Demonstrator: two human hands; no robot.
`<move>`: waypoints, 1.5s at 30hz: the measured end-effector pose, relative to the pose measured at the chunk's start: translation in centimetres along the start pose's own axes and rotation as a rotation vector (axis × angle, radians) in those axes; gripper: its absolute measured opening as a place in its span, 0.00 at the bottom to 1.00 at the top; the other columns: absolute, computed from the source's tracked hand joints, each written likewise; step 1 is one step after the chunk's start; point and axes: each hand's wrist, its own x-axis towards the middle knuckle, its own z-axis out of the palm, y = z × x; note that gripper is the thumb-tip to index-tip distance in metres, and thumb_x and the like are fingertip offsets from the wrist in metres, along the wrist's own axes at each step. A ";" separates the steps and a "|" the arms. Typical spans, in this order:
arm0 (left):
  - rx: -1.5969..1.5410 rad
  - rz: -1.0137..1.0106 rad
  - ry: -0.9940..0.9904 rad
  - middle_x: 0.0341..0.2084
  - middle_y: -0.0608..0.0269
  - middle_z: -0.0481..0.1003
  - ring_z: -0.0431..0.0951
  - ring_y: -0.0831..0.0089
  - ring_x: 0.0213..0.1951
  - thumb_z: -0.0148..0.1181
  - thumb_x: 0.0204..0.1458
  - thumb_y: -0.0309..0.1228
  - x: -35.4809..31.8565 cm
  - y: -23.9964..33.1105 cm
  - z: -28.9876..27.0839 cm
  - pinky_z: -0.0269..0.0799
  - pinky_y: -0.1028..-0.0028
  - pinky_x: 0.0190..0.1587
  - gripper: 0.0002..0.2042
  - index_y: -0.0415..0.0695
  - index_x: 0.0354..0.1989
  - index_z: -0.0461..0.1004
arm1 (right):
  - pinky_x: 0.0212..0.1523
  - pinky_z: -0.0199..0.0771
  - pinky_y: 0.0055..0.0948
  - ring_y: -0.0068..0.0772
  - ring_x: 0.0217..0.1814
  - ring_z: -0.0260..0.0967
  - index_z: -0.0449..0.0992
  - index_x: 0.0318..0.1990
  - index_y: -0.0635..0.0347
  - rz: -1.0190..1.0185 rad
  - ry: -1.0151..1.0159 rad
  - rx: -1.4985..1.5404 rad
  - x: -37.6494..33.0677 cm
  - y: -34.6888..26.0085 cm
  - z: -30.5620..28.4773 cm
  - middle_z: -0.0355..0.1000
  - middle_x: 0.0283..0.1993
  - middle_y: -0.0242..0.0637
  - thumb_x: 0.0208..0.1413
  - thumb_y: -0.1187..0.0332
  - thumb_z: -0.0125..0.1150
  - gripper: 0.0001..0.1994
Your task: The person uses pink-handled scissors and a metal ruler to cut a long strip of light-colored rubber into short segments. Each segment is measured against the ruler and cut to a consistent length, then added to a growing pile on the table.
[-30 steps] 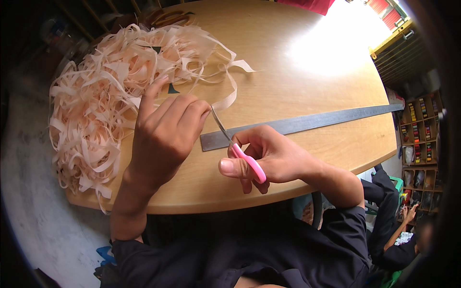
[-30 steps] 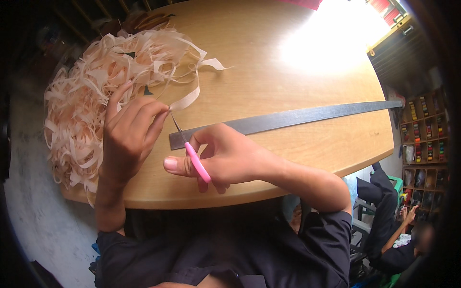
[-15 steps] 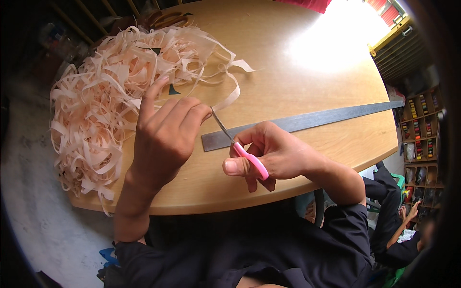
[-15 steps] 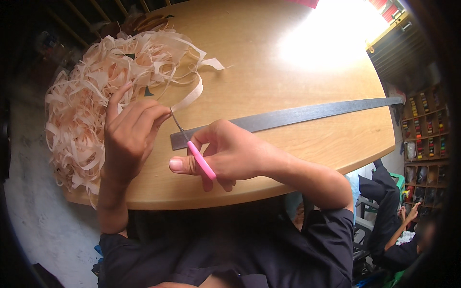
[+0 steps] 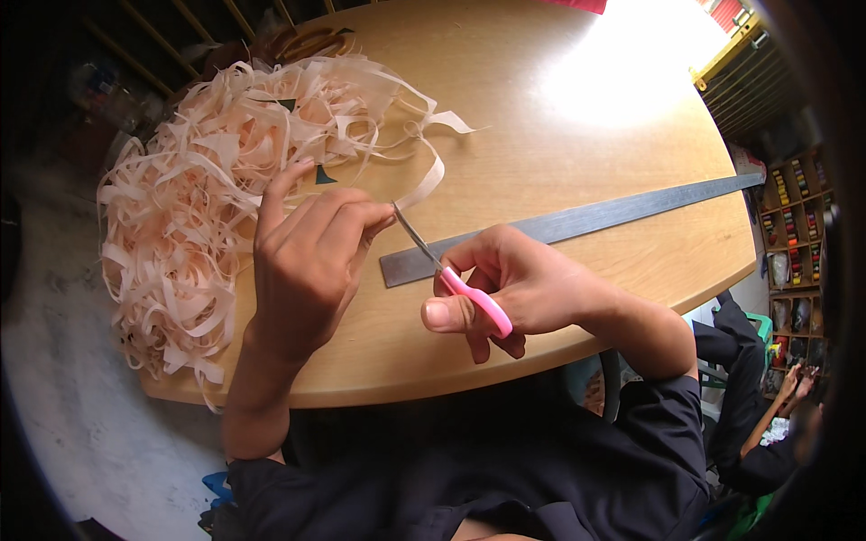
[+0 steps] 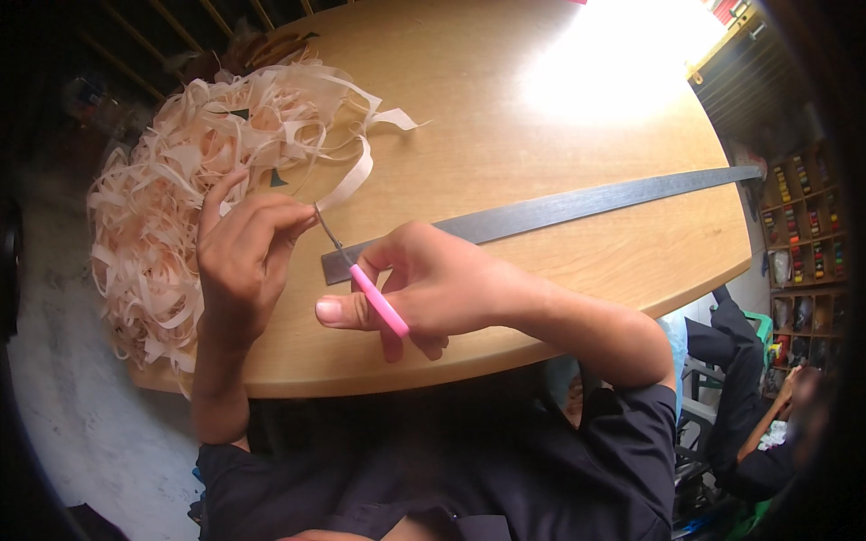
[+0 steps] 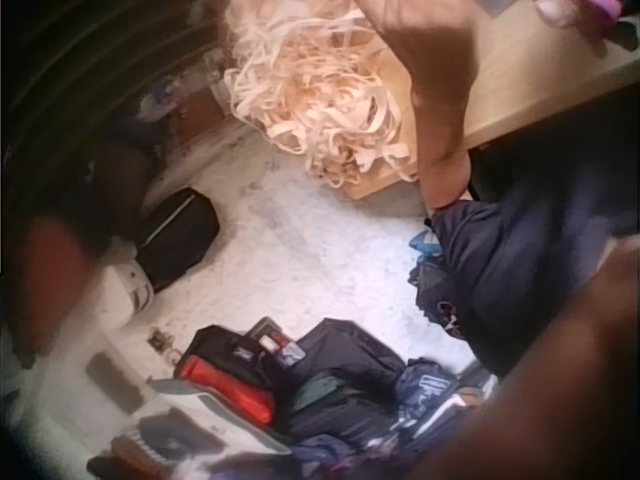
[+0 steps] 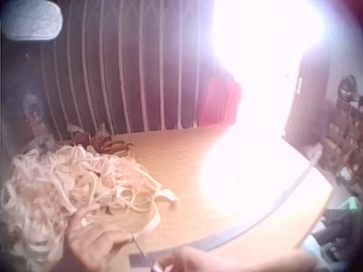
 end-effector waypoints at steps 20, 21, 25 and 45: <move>-0.029 0.042 0.032 0.31 0.64 0.81 0.83 0.67 0.36 0.72 0.50 0.22 0.1 -0.4 0.2 0.72 0.52 0.58 0.07 0.43 0.36 0.81 | 0.14 0.69 0.19 0.22 0.19 0.77 0.75 0.31 0.64 0.006 0.010 -0.056 -0.3 0.0 -0.3 0.74 0.18 0.36 0.59 0.51 0.75 0.23; -0.030 0.040 0.028 0.31 0.65 0.81 0.83 0.67 0.36 0.72 0.50 0.22 0.1 -0.4 0.2 0.72 0.52 0.58 0.07 0.43 0.36 0.81 | 0.14 0.69 0.19 0.22 0.19 0.77 0.75 0.31 0.64 0.007 0.011 -0.061 -0.3 0.0 -0.3 0.74 0.18 0.36 0.59 0.51 0.75 0.23; -0.032 0.038 0.024 0.31 0.64 0.81 0.83 0.67 0.36 0.72 0.49 0.22 0.1 -0.5 0.1 0.72 0.52 0.59 0.07 0.43 0.36 0.81 | 0.13 0.67 0.19 0.22 0.19 0.77 0.75 0.32 0.64 -0.019 -0.003 -0.060 -0.2 0.1 -0.4 0.74 0.18 0.36 0.59 0.52 0.75 0.22; -0.121 -0.247 -0.059 0.33 0.57 0.80 0.81 0.61 0.37 0.65 0.59 0.21 0.2 -1.3 -0.1 0.74 0.65 0.48 0.05 0.39 0.41 0.77 | 0.23 0.67 0.32 0.26 0.18 0.69 0.82 0.36 0.64 -0.567 0.874 -0.759 2.9 2.6 -2.1 0.71 0.17 0.39 0.56 0.65 0.77 0.12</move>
